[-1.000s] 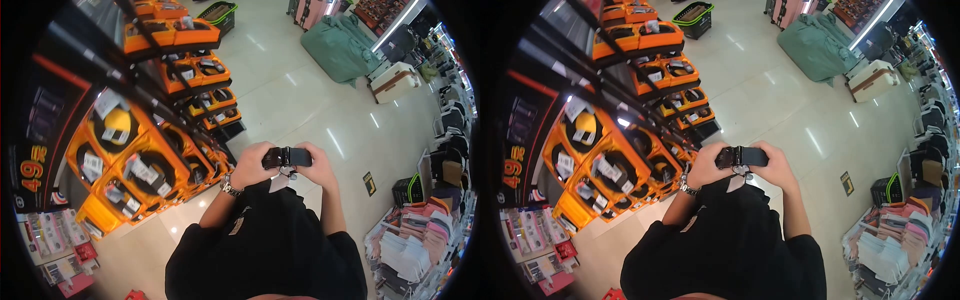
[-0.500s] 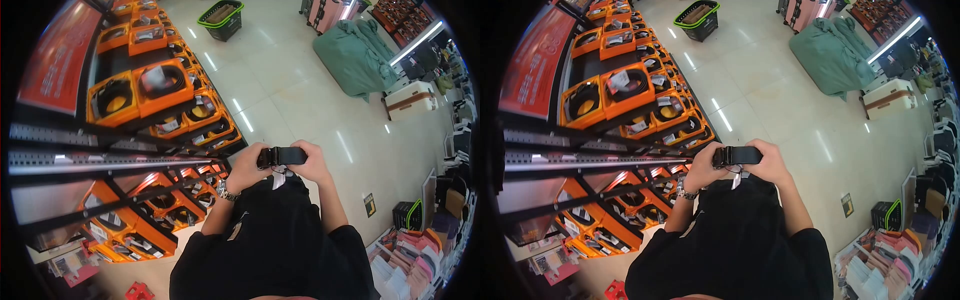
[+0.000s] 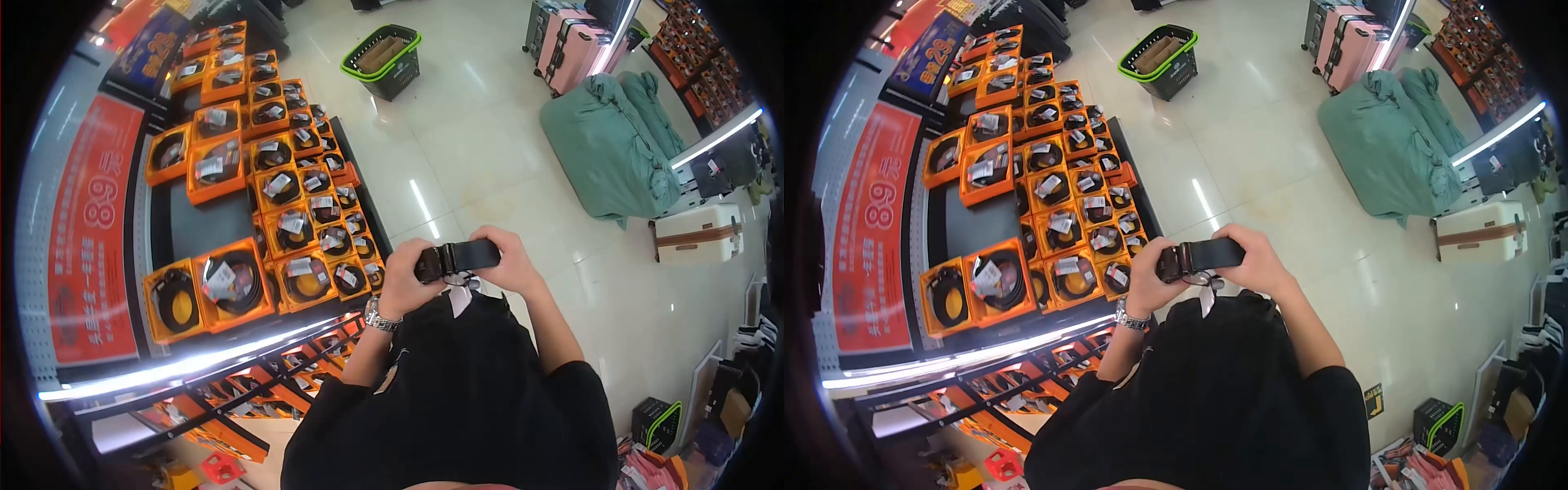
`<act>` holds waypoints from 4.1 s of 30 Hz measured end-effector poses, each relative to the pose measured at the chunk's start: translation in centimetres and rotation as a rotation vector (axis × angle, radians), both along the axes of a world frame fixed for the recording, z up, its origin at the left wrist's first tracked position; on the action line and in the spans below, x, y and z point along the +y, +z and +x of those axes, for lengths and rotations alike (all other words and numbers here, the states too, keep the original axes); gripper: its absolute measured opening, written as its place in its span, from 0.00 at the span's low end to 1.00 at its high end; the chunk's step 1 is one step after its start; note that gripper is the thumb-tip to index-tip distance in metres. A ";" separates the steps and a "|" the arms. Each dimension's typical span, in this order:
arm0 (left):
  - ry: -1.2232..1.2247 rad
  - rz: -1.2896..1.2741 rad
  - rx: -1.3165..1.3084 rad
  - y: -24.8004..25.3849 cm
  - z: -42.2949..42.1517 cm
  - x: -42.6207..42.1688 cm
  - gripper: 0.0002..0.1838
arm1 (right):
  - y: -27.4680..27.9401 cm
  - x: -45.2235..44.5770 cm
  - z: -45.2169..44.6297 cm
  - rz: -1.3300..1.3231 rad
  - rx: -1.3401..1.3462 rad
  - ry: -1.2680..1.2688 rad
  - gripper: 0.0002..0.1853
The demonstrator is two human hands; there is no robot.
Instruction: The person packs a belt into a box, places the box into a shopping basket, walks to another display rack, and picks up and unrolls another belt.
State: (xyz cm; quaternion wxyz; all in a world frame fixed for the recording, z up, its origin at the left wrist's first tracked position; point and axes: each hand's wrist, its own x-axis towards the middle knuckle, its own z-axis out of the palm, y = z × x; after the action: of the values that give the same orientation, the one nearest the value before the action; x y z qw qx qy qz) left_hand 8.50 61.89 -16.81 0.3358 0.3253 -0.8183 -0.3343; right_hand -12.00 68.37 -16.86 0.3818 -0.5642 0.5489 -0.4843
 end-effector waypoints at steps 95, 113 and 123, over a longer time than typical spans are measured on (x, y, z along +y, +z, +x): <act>2.524 1.127 1.374 -30.0 -56.6 -93.5 0.11 | -51.0 -153.9 -51.8 0.820 0.911 0.977 0.21; 2.801 1.429 1.417 -28.6 -76.8 -91.4 0.15 | -66.0 -159.1 -38.3 0.514 1.024 0.709 0.38; 2.776 1.401 1.518 -30.1 -81.1 -91.2 0.14 | -71.4 -165.3 -32.1 0.354 1.081 1.089 0.40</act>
State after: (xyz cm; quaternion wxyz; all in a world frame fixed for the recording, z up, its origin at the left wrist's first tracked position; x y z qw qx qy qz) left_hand -72.60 -29.26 -46.87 -0.4358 -0.5861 -0.6665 0.1491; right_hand -44.09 -96.98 -88.25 0.3297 -0.8419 0.3737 0.2070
